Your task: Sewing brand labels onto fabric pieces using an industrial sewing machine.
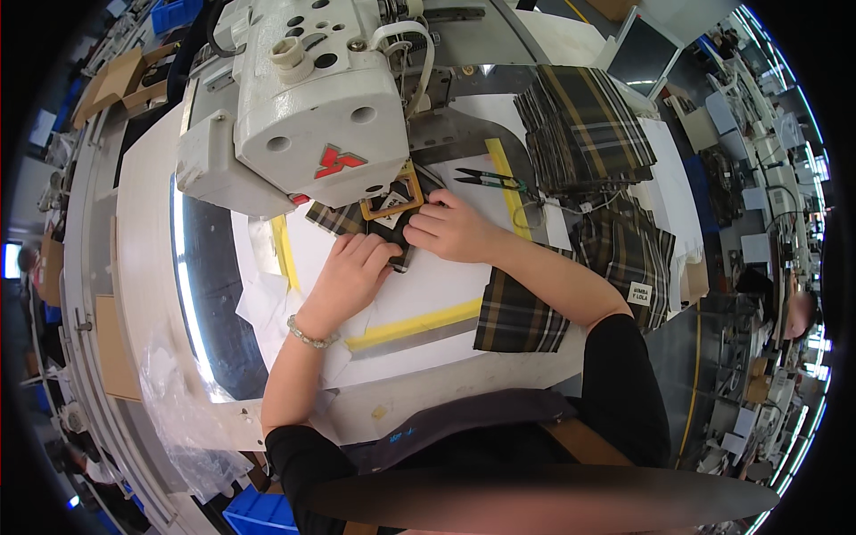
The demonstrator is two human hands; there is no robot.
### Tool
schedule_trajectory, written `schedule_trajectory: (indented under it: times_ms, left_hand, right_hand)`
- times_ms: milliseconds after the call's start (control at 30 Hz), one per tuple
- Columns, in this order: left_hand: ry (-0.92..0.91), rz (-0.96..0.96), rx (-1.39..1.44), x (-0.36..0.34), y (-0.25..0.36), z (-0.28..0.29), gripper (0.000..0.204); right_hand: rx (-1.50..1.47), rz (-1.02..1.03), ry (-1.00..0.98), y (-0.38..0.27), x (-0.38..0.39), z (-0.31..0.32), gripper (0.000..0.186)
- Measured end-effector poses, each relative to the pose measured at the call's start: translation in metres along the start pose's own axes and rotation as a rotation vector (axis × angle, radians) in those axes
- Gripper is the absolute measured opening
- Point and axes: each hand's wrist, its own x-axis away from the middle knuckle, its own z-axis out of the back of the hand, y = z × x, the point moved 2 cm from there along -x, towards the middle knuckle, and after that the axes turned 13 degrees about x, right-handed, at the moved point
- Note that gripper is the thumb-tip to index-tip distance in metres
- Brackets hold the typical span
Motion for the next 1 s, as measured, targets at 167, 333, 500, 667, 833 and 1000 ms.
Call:
schedule_trajectory:
  times_ms: [167, 333, 500, 667, 833, 1000]
  left_hand:
    - [0.11, 0.056, -0.024, 0.0, 0.002, 0.013, 0.052]
    - [0.161, -0.074, -0.043, 0.003, 0.003, 0.016, 0.054]
    - [0.19, -0.322, -0.141, 0.006, 0.02, 0.011, 0.039]
    - [0.155, -0.416, -0.224, -0.004, 0.028, 0.002, 0.031]
    - [-0.03, -0.491, -0.464, -0.009, 0.037, -0.001, 0.025]
    - [-0.054, -0.481, -0.464, -0.015, 0.074, -0.011, 0.027]
  right_hand:
    - [0.024, 0.058, 0.062, 0.005, 0.005, 0.006, 0.012]
    - [-0.028, 0.128, 0.2, -0.007, 0.021, 0.034, 0.014]
    - [-0.037, 0.146, 0.298, -0.023, 0.053, 0.077, 0.014]
    - [-0.059, -0.028, 0.206, -0.03, 0.088, 0.086, 0.022]
    - [-0.065, -0.298, 0.266, -0.021, 0.092, 0.089, 0.026]
    - [-0.049, -0.491, 0.197, -0.005, 0.093, 0.082, 0.028]
